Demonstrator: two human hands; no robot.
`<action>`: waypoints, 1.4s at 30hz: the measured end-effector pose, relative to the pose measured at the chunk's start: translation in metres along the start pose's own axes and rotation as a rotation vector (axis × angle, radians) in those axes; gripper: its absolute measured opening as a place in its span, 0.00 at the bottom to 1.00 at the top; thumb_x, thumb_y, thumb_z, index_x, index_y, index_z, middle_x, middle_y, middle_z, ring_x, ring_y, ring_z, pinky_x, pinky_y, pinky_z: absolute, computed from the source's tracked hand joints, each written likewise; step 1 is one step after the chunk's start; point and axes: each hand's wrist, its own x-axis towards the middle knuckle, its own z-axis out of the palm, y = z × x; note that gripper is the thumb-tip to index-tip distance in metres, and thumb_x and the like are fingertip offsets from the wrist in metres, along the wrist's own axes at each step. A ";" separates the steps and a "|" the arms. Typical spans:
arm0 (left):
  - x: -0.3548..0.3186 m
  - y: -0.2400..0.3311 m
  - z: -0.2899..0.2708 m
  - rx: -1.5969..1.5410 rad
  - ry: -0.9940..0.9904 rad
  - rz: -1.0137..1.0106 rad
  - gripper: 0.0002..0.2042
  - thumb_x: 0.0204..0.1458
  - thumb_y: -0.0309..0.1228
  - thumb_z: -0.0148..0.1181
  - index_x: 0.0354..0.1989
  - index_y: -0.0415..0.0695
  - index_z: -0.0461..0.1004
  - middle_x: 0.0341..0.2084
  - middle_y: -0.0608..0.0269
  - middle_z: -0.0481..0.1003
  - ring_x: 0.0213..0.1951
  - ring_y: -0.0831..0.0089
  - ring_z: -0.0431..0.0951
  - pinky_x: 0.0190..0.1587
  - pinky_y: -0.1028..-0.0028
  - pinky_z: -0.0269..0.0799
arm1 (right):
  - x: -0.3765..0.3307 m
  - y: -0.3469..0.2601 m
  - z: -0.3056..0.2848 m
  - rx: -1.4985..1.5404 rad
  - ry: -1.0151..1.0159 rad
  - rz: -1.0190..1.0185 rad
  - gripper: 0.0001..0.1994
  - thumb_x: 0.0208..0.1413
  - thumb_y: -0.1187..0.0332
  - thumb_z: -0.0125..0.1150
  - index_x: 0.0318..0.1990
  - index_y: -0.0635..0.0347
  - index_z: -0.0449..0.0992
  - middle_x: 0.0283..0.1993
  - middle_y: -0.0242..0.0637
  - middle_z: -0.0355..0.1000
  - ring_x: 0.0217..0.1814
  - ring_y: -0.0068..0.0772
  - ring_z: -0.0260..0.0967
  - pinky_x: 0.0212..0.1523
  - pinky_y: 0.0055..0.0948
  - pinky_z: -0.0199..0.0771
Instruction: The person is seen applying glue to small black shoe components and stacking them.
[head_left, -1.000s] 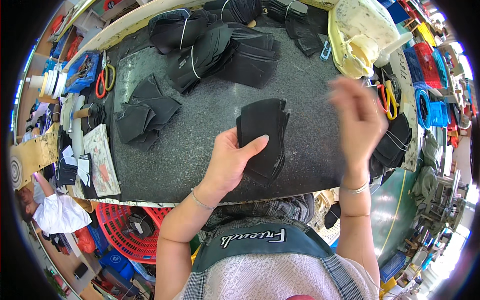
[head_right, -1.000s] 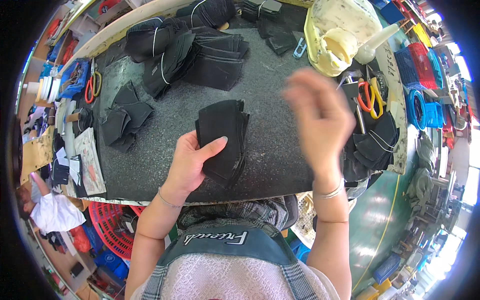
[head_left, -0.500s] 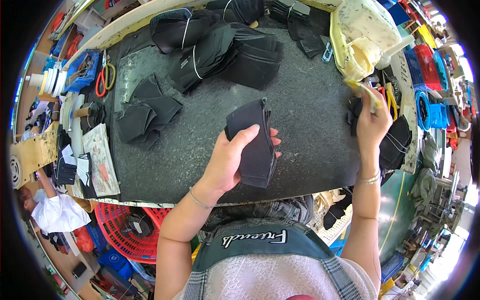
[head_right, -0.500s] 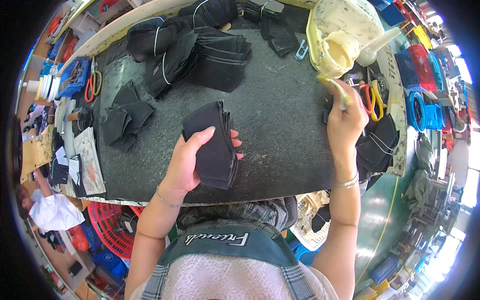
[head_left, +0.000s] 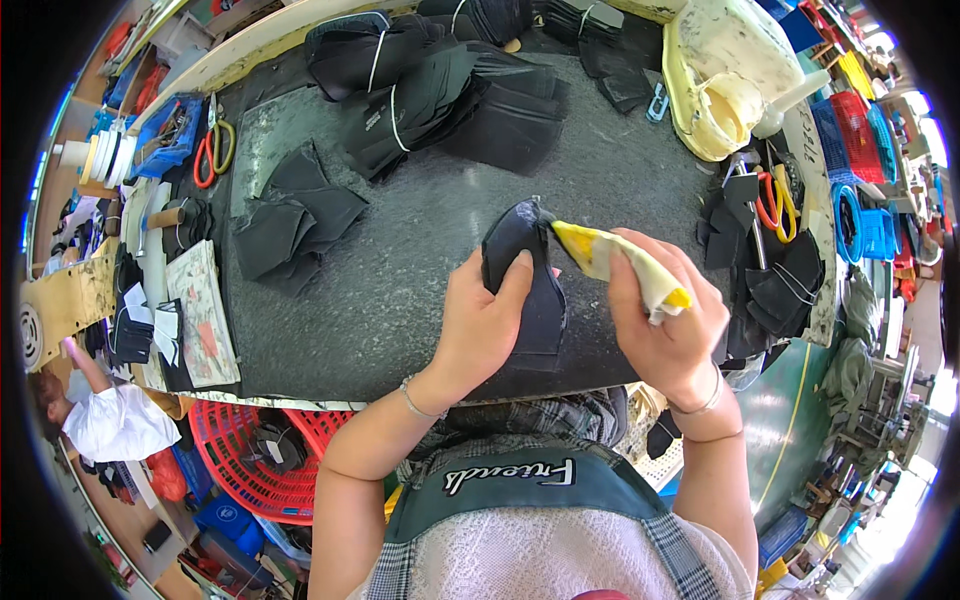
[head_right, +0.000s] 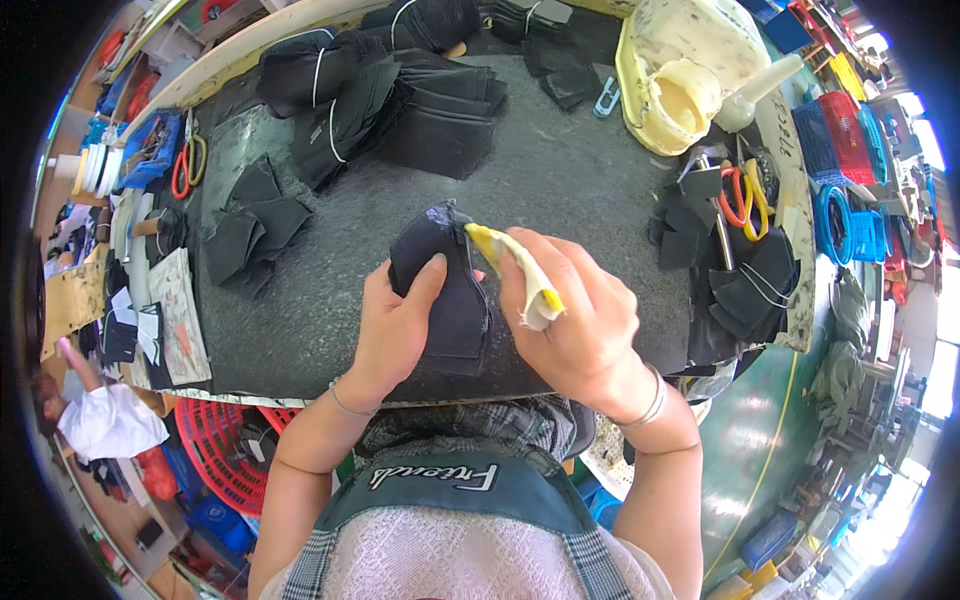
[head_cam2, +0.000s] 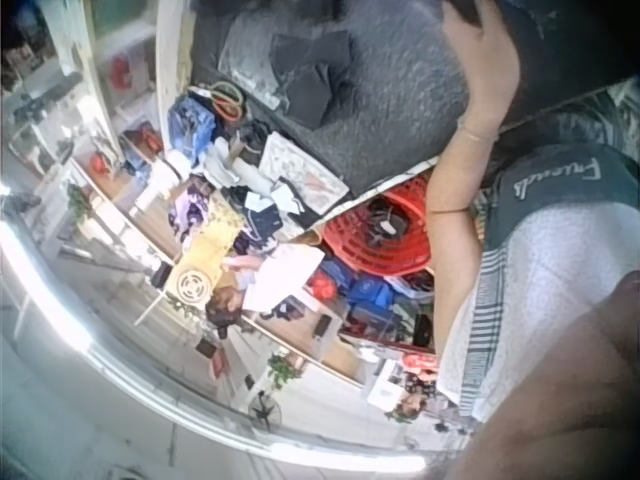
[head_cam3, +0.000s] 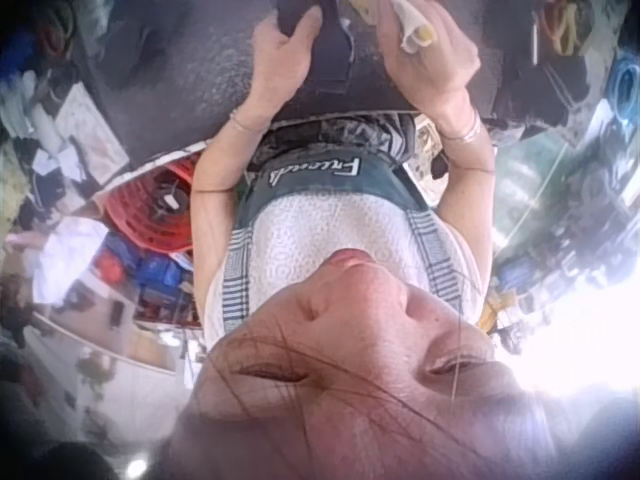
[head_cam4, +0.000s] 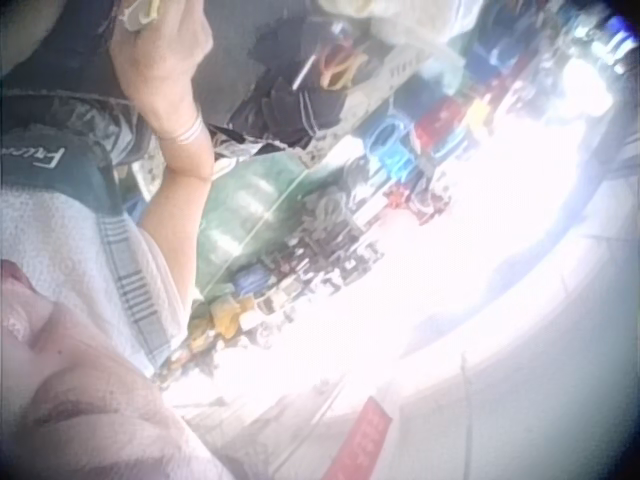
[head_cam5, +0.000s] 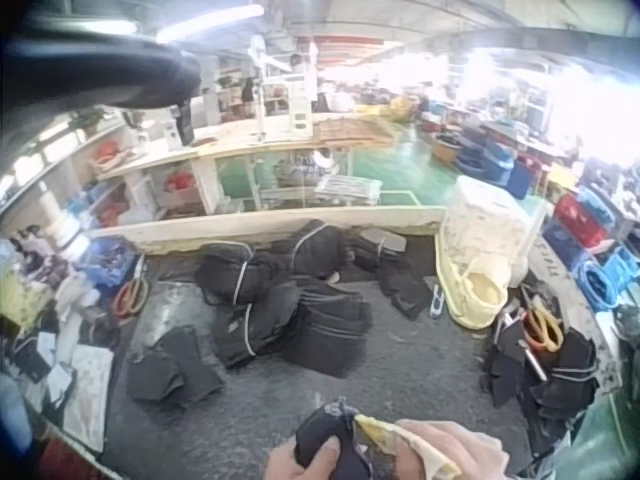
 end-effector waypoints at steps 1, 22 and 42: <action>0.000 -0.002 -0.001 -0.001 0.004 0.002 0.09 0.63 0.28 0.49 0.42 0.35 0.73 0.31 0.65 0.77 0.30 0.84 0.75 0.33 0.80 0.73 | 0.003 -0.002 -0.001 0.003 -0.002 -0.003 0.12 0.48 0.78 0.68 0.42 0.64 0.77 0.35 0.42 0.79 0.29 0.39 0.79 0.28 0.29 0.79; -0.036 0.044 -0.071 -0.006 0.364 0.310 0.12 0.59 0.29 0.59 0.48 0.37 0.73 0.42 0.61 0.77 0.43 0.72 0.77 0.48 0.72 0.72 | 0.037 0.099 -0.024 -0.512 0.361 -0.020 0.16 0.48 0.85 0.60 0.46 0.63 0.78 0.41 0.46 0.72 0.42 0.45 0.73 0.43 0.34 0.74; -0.008 0.037 -0.179 0.804 1.238 0.690 0.32 0.53 0.31 0.66 0.64 0.38 0.57 0.61 0.48 0.60 0.64 0.57 0.57 0.65 0.59 0.51 | 0.098 0.102 0.121 0.438 -0.415 0.625 0.40 0.37 0.68 0.79 0.57 0.78 0.64 0.49 0.47 0.74 0.49 0.32 0.73 0.52 0.28 0.74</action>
